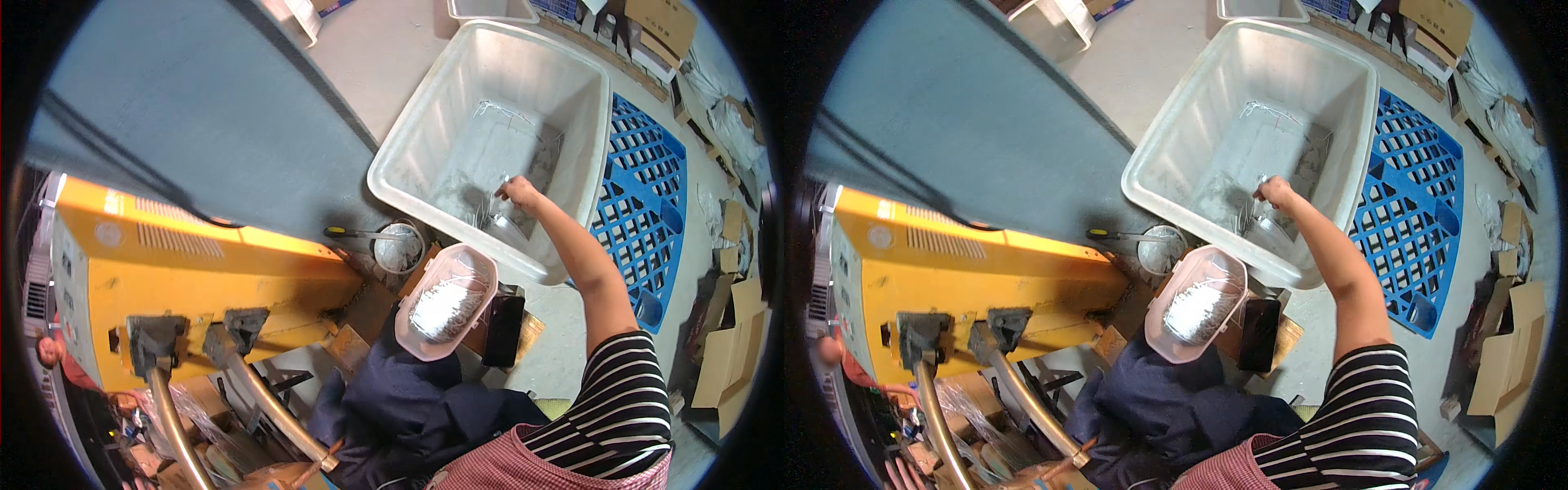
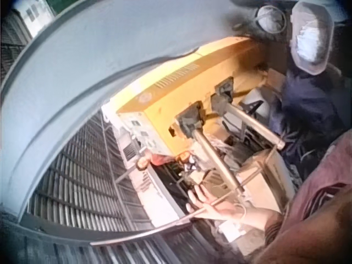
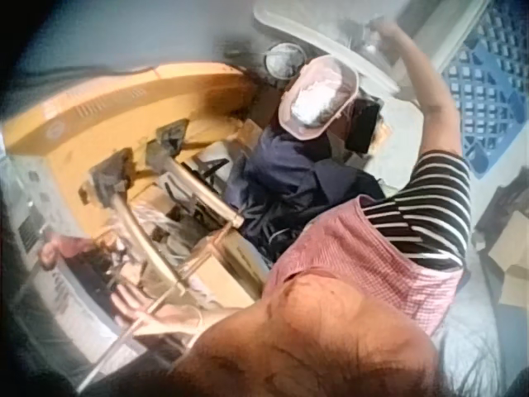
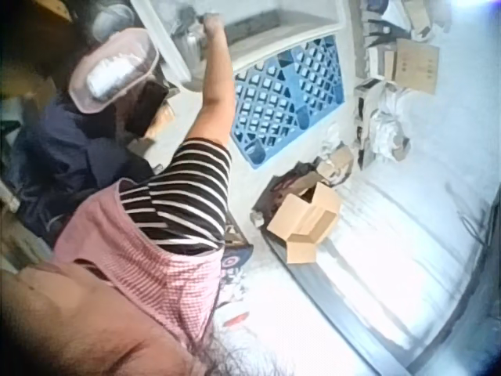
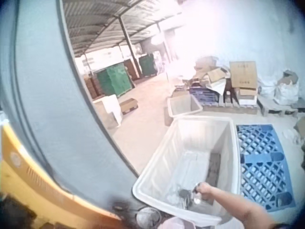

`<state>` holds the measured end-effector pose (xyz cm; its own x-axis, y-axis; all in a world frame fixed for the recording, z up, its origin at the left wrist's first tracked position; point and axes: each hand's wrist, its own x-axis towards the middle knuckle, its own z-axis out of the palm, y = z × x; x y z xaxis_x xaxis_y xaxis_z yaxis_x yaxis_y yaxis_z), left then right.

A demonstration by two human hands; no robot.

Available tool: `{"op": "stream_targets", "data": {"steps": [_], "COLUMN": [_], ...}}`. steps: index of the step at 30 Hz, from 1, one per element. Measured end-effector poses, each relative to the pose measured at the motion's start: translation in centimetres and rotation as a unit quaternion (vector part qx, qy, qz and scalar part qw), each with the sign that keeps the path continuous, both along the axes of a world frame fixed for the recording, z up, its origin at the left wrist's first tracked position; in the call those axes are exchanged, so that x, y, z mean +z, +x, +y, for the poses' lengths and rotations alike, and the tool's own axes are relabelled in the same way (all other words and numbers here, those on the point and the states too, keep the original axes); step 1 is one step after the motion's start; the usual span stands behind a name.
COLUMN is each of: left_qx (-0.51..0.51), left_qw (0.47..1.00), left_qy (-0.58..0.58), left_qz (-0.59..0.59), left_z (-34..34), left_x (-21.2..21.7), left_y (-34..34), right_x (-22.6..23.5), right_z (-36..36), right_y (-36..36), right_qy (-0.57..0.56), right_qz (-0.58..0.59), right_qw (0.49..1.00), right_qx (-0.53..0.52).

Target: The person retrieves metal element plates and wire leads, welds the wires onto the plates using a spot welding machine, and places the assembled parts into a plastic container.

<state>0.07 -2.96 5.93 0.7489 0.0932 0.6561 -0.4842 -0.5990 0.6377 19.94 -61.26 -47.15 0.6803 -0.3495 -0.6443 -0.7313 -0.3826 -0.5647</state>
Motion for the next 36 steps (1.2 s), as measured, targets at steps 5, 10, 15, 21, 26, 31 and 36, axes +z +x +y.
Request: {"op": "stream_targets", "data": {"steps": [5, 10, 15, 21, 26, 31, 36], "left_qx": [0.045, -0.029, -0.104, -0.039, 0.012, 0.061, -0.285], "left_qw": [0.998, 0.996, 0.993, 0.996, 0.995, 0.865, 0.401], "left_qy": [0.035, 0.081, 0.055, 0.021, -0.076, -0.460, -0.834], "left_qz": [0.006, -0.029, 0.001, -0.074, 0.057, 0.193, 0.249], "left_z": [6.6, 3.8, 6.2, 9.0, 10.7, 9.7, 7.3], "left_x": [0.0, -0.1, -0.6, -8.7, -14.7, -22.1, -26.6], "left_y": [0.6, 0.9, 0.2, -7.4, -14.7, -20.8, -21.2], "right_x": [10.2, 22.7, 26.1, 25.6, 21.1, 25.1, 30.2], "right_z": [5.2, 18.8, 34.0, 46.8, 49.5, 50.7, 53.5], "right_y": [-4.5, -12.2, -22.3, -31.7, -34.6, -33.1, -34.2], "right_qy": [0.349, 0.537, 0.578, 0.276, 0.137, 0.508, 0.610], "right_qz": [-0.202, -0.246, -0.141, -0.231, -0.300, -0.040, -0.211], "right_qw": [0.886, 0.789, 0.803, 0.794, 0.726, 0.829, 0.739], "right_qx": [-0.230, -0.172, 0.038, 0.490, 0.604, 0.231, 0.191]}}
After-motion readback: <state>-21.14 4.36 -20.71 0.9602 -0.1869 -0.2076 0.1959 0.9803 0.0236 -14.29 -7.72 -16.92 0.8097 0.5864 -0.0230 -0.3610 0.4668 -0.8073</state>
